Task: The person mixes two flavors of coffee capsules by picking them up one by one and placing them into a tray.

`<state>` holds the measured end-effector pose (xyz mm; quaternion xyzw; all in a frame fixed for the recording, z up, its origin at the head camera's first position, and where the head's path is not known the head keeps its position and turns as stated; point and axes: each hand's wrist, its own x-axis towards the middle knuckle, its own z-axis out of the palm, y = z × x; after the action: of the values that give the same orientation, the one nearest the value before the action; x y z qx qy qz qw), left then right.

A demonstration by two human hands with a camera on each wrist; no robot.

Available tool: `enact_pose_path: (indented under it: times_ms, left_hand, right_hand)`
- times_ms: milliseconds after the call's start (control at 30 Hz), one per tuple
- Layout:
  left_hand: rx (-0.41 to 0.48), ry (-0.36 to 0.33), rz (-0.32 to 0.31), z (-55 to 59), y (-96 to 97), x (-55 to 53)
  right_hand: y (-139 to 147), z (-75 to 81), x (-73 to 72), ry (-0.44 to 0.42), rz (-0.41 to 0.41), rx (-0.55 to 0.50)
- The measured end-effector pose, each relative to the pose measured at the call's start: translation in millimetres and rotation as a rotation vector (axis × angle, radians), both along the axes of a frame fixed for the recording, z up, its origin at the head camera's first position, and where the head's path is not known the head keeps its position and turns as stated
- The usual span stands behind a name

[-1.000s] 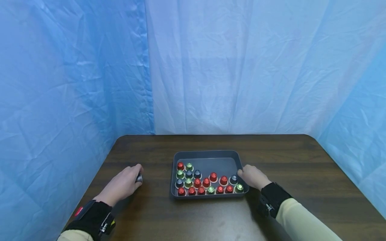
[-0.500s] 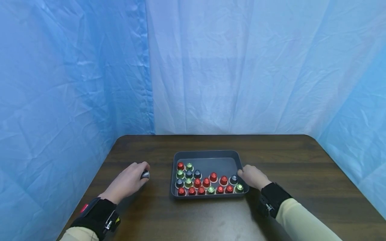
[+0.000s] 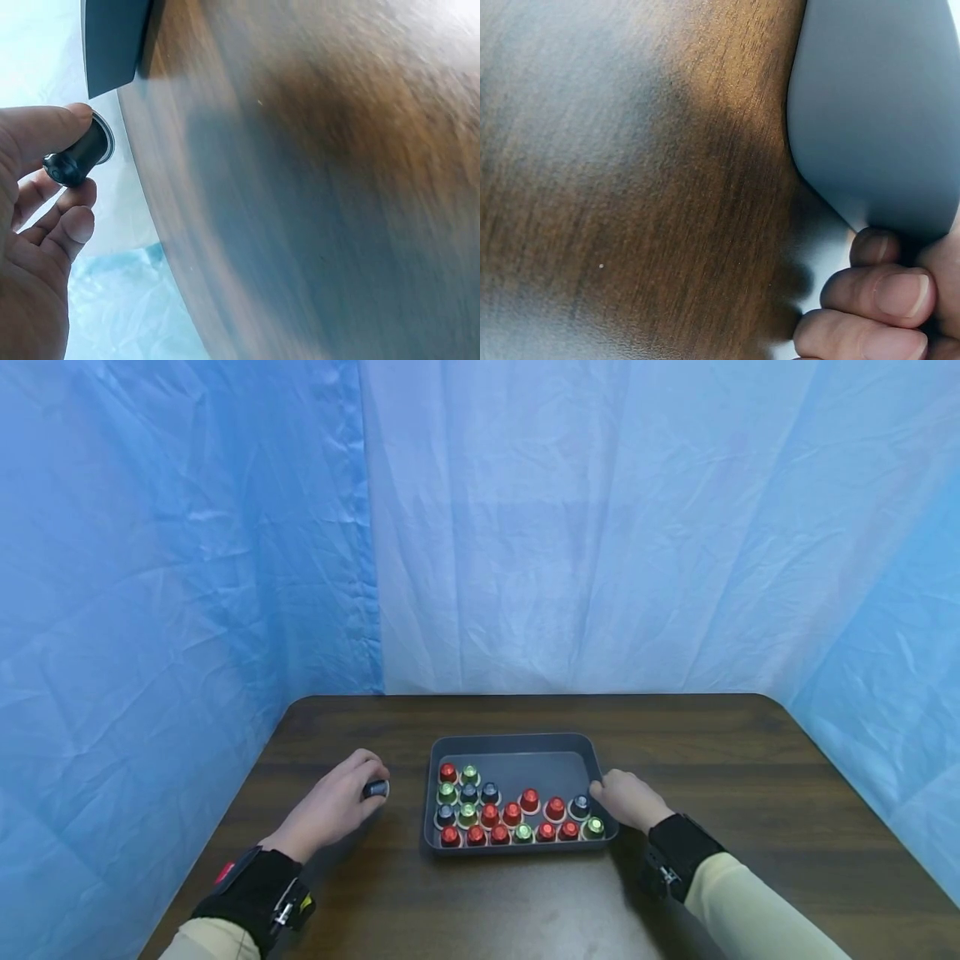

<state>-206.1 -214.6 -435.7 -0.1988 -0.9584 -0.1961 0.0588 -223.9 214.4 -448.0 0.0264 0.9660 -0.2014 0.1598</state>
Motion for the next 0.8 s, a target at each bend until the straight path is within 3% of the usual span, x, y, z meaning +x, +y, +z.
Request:
enact_pose_path:
  times_ms: [400, 800]
  left_hand:
    - [-0.008, 0.013, -0.014, 6.4, 15.9, -6.0]
    - [-0.050, 0.049, -0.075, 14.0, 34.0, -17.7]
  right_hand:
    - [-1, -1.3, -1.4, 0.002, -0.001, -0.002]
    - [0, -0.2, 0.4, -0.001, -0.006, -0.005]
